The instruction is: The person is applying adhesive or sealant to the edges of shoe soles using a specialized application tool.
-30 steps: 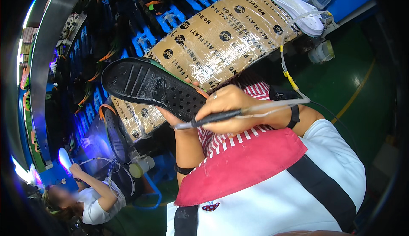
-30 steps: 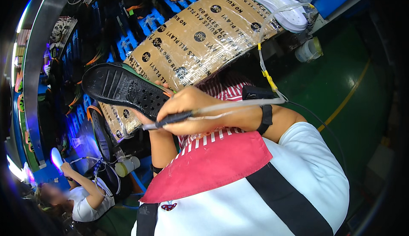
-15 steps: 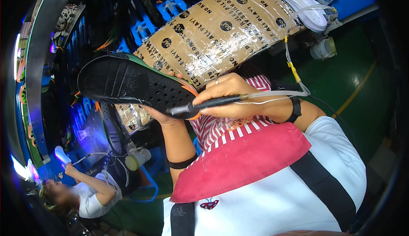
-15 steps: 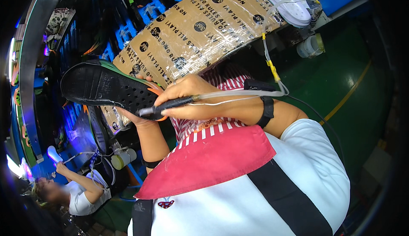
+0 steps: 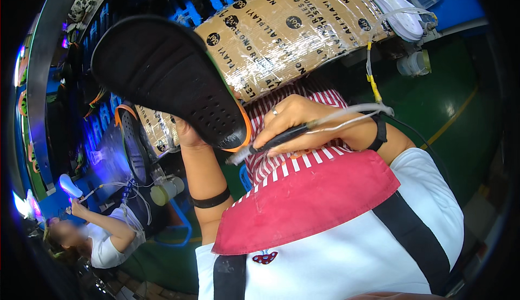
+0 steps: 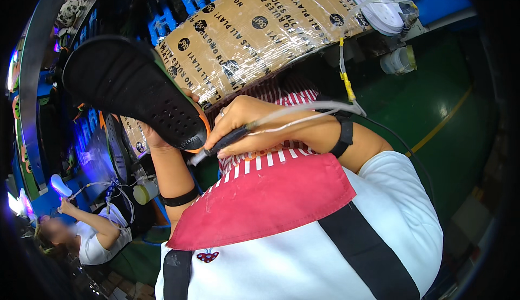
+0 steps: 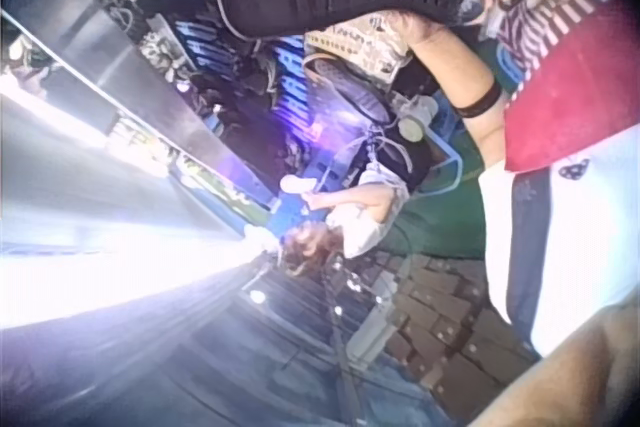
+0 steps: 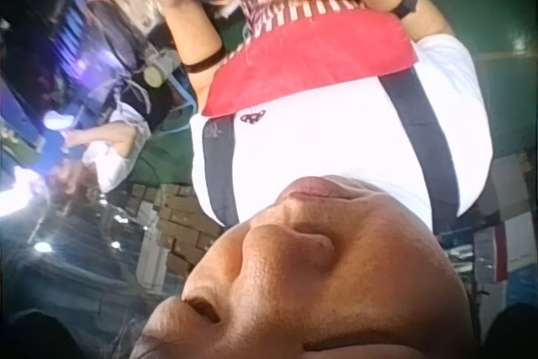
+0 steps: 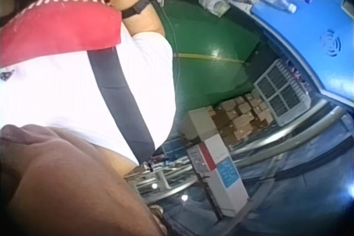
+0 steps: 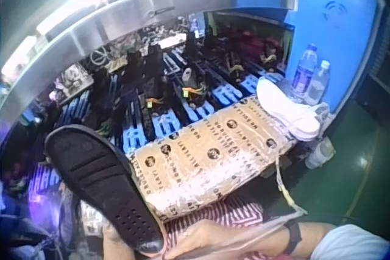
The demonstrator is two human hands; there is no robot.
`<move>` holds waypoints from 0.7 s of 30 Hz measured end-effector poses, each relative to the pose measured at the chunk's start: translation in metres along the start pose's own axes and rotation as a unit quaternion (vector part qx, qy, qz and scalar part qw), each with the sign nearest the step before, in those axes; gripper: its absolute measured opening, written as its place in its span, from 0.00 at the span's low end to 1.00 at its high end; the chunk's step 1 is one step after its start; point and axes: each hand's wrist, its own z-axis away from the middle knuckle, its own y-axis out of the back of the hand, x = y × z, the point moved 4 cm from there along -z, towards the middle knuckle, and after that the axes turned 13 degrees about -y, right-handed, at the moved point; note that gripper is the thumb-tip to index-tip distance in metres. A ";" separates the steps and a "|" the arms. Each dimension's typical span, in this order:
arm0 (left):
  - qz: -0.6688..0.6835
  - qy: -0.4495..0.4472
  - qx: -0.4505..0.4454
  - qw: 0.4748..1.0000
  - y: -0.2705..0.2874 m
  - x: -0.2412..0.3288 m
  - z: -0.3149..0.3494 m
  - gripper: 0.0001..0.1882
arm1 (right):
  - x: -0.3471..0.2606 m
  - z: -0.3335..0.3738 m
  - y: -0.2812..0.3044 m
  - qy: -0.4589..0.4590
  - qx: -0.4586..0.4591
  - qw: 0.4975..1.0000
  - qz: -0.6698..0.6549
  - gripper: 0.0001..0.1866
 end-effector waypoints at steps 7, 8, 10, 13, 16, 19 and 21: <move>-0.002 -0.034 0.095 0.995 0.003 0.007 -0.005 0.34 | 0.009 -0.002 -0.001 0.030 0.069 0.995 0.066 0.11; -0.002 -0.036 0.099 0.994 0.004 0.008 -0.004 0.34 | 0.007 -0.002 -0.002 0.042 0.023 0.998 0.032 0.11; -0.058 0.003 0.086 0.995 0.007 0.009 -0.004 0.31 | 0.003 0.001 -0.003 0.052 -0.027 0.998 -0.003 0.12; -0.092 0.042 0.097 0.990 0.000 0.009 -0.012 0.29 | 0.008 0.000 -0.001 0.043 0.059 0.997 0.005 0.12; -0.129 0.091 0.074 0.985 -0.009 0.009 -0.021 0.28 | 0.016 -0.001 -0.005 0.050 0.067 0.993 0.078 0.11; -0.251 0.162 0.029 0.954 -0.024 0.013 -0.024 0.28 | 0.008 0.000 -0.003 0.078 -0.006 0.991 0.107 0.11; -0.265 0.184 0.049 0.945 -0.020 0.014 -0.024 0.27 | 0.005 0.001 0.002 0.074 -0.043 0.993 0.078 0.11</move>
